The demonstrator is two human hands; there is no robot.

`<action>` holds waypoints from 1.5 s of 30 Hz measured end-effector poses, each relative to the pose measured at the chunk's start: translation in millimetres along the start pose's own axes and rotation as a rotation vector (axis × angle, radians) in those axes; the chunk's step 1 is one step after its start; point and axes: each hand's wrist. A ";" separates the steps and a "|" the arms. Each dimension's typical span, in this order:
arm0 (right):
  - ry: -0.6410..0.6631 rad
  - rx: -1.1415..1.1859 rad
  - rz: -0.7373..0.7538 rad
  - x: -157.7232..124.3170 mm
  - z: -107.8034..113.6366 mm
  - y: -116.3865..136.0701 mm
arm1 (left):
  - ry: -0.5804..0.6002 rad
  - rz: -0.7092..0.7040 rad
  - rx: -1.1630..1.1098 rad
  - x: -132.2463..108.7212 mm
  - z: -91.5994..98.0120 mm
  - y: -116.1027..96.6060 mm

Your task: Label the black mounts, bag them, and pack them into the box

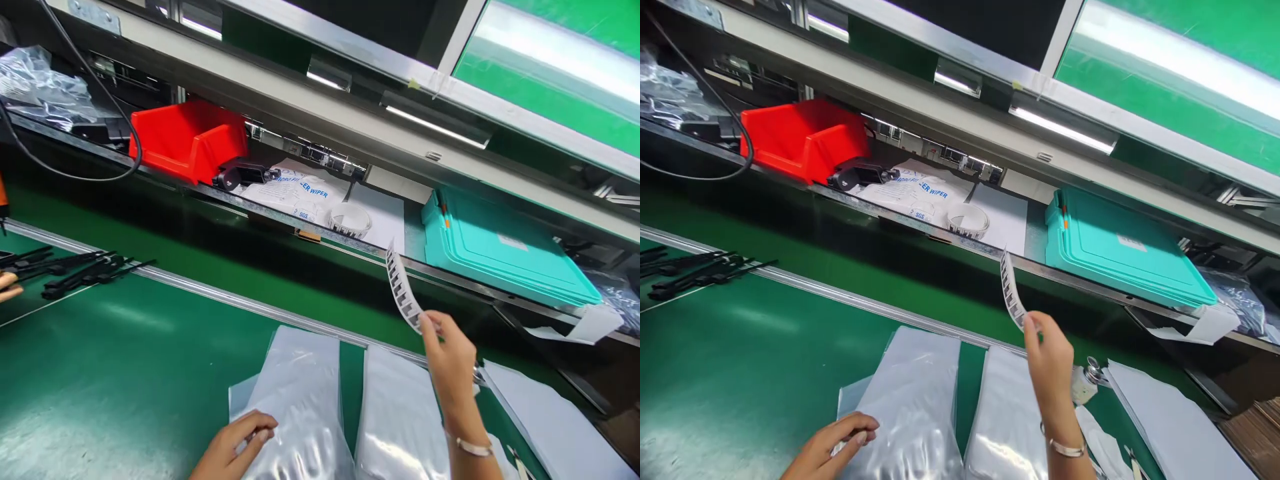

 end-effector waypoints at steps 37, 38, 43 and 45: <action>0.833 0.978 -1.052 -262.8 12.3 8.3 | 0.163 0.280 -0.896 41.6 -115.0 -82.6; 0.833 0.983 -1.051 -263.6 12.3 8.4 | 0.166 0.277 -0.902 42.2 -115.4 -82.1; 0.834 0.986 -1.061 -265.0 13.3 7.7 | 0.203 0.279 -0.901 44.0 -116.9 -78.5; 0.830 0.985 -1.064 -264.7 13.8 7.2 | 0.213 0.285 -0.888 43.7 -116.9 -77.9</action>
Point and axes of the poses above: each hand's wrist, its own x-axis towards the middle knuckle, its own z-axis out of the back of the hand, y = z × x, and after that the axes turned 1 degree about -x, right-handed
